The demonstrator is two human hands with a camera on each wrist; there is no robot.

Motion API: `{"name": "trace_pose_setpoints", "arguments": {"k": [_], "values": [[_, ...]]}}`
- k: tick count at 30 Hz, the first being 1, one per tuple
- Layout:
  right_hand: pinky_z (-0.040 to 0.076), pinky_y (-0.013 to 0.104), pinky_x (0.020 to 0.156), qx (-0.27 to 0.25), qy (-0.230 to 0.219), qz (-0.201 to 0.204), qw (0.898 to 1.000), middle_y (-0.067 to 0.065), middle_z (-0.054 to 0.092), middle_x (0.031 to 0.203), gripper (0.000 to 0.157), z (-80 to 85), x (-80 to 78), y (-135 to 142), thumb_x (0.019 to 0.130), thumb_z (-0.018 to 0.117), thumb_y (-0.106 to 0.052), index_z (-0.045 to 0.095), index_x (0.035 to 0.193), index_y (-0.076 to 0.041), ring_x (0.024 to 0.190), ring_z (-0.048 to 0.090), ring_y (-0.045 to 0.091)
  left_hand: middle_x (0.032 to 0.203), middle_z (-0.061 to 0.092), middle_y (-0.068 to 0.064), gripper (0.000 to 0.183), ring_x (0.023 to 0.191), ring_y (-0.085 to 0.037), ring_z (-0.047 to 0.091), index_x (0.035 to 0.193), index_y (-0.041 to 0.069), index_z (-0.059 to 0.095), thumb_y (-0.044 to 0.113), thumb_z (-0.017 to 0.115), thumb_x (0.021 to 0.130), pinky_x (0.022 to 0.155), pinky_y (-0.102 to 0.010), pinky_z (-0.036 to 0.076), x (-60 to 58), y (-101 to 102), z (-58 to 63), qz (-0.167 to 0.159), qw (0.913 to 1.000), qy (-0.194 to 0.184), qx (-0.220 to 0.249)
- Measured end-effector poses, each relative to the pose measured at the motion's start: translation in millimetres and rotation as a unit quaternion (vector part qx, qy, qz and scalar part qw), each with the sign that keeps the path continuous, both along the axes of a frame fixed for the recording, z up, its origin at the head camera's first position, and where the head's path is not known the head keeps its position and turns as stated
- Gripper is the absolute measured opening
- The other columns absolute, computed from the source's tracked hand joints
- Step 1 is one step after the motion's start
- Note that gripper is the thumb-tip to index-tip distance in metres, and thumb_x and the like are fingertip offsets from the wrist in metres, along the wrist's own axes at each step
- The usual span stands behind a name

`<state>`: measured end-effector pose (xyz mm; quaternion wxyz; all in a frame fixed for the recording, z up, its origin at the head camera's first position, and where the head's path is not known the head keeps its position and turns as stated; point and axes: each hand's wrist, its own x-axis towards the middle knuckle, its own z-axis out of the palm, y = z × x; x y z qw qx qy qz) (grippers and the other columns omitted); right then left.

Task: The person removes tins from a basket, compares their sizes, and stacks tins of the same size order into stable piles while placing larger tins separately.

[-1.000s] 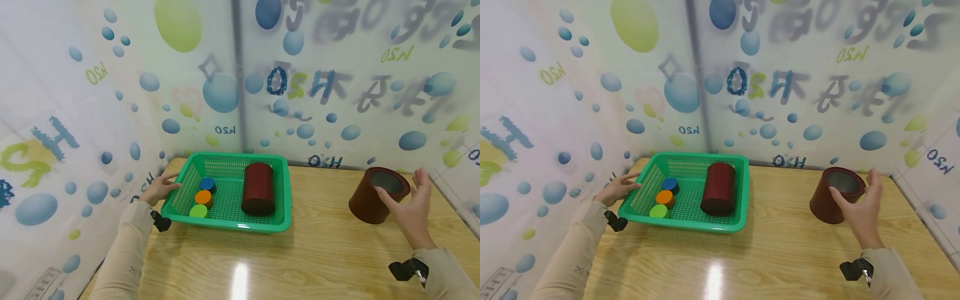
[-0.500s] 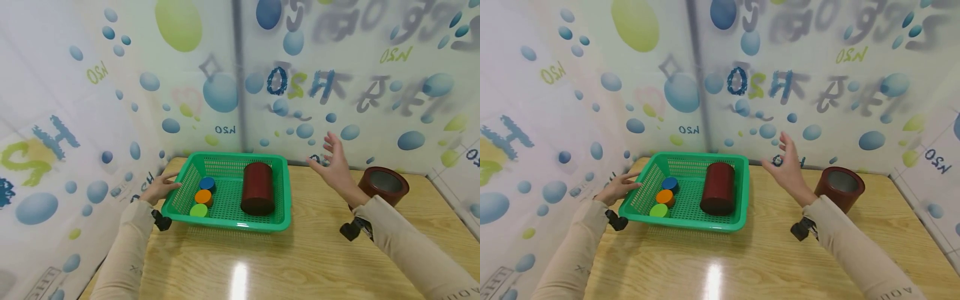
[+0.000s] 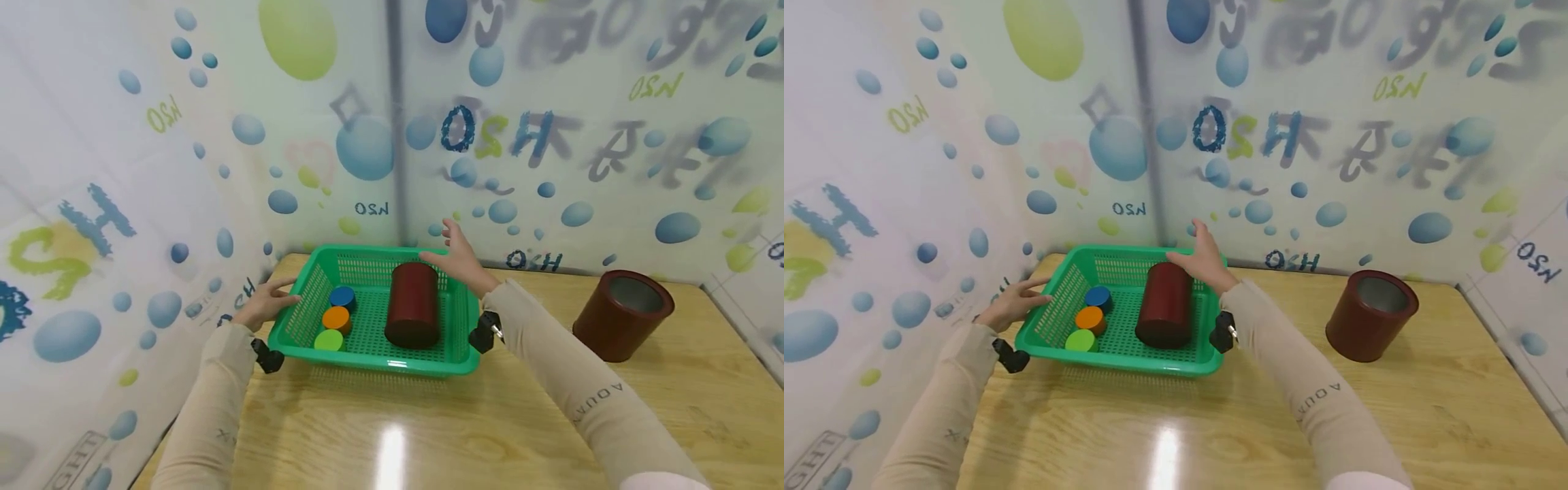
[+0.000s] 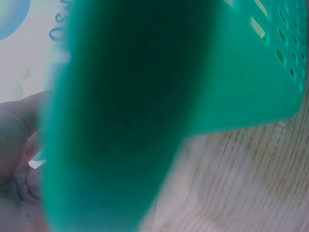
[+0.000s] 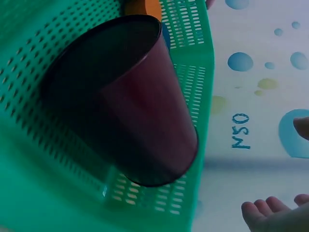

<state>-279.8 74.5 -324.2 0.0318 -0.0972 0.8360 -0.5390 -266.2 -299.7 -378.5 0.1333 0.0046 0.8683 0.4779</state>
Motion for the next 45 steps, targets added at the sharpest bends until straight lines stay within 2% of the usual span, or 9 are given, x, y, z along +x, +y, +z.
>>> {"name": "trace_pose_setpoints", "arguments": {"k": [5,10,16,21,33,39,45], "values": [[0.032,0.046,0.099,-0.009,-0.059,-0.030,0.998,0.015,0.019,0.145,0.082,-20.6,-11.4,-18,0.085,0.062,-0.025,0.008,0.145,-0.011,0.131,0.022,0.030,0.126,0.039,-0.033,0.059,0.100,-0.035,0.054,0.143,0.007,0.026,0.016,0.054,0.091,0.082,-0.045,0.048,-1.2,1,0.5,0.003,1.0000,-0.005,0.008],[0.032,0.048,0.099,-0.013,-0.115,-0.042,0.992,0.017,0.018,0.145,0.080,-35.3,-13.9,-29,0.086,0.061,-0.023,0.009,0.144,-0.008,0.129,0.024,0.032,0.126,0.039,-0.033,0.059,0.096,-0.032,0.056,0.142,0.007,0.027,0.016,0.055,0.091,0.080,-0.043,0.049,-1.6,1,-0.2,0.008,0.9999,-0.007,0.011],[0.033,0.048,0.098,0.002,-0.130,-0.041,0.991,0.018,0.022,0.143,0.079,-46.7,-15.2,-37,0.084,0.062,-0.024,0.013,0.143,-0.003,0.126,0.028,0.033,0.126,0.040,-0.032,0.058,0.099,-0.034,0.055,0.142,0.008,0.027,0.016,0.054,0.091,0.082,-0.045,0.048,-1.0,0,0.9,0.006,0.9999,-0.003,0.007],[0.038,0.047,0.094,0.017,-0.142,-0.036,0.989,0.020,0.030,0.137,0.079,-56.3,-16.3,-38,0.083,0.064,-0.026,0.017,0.142,-0.001,0.120,0.036,0.033,0.124,0.042,-0.032,0.057,0.097,-0.033,0.056,0.142,0.008,0.028,0.015,0.053,0.092,0.081,-0.045,0.048,-0.9,0,0.0,0.007,0.9999,-0.002,0.009],[0.043,0.047,0.088,-0.003,-0.178,-0.018,0.984,0.021,0.035,0.130,0.083,-64.1,-17.2,-37,0.082,0.064,-0.031,0.014,0.140,-0.001,0.112,0.042,0.035,0.124,0.041,-0.032,0.058,0.097,-0.033,0.056,0.142,0.008,0.027,0.016,0.054,0.091,0.080,-0.044,0.049,-2.0,-2,-1.2,0.013,0.9999,0.003,-0.003],[0.043,0.047,0.087,-0.013,-0.203,-0.004,0.979,0.021,0.032,0.130,0.090,-66.6,-18.7,-36,0.079,0.067,-0.032,0.007,0.139,-0.002,0.112,0.041,0.036,0.125,0.040,-0.032,0.058,0.096,-0.032,0.056,0.142,0.008,0.028,0.016,0.055,0.091,0.079,-0.043,0.050,-3.0,-3,-1.4,0.011,0.9999,0.005,0.000],[0.041,0.048,0.089,-0.016,-0.230,0.006,0.973,0.021,0.026,0.134,0.096,-68.6,-18.2,-34,0.080,0.065,-0.036,-0.001,0.141,-0.005,0.115,0.038,0.036,0.124,0.040,-0.033,0.058,0.097,-0.034,0.055,0.142,0.007,0.028,0.015,0.054,0.091,0.079,-0.043,0.050,-0.6,-1,-0.3,0.012,0.9999,-0.001,0.006]]}}
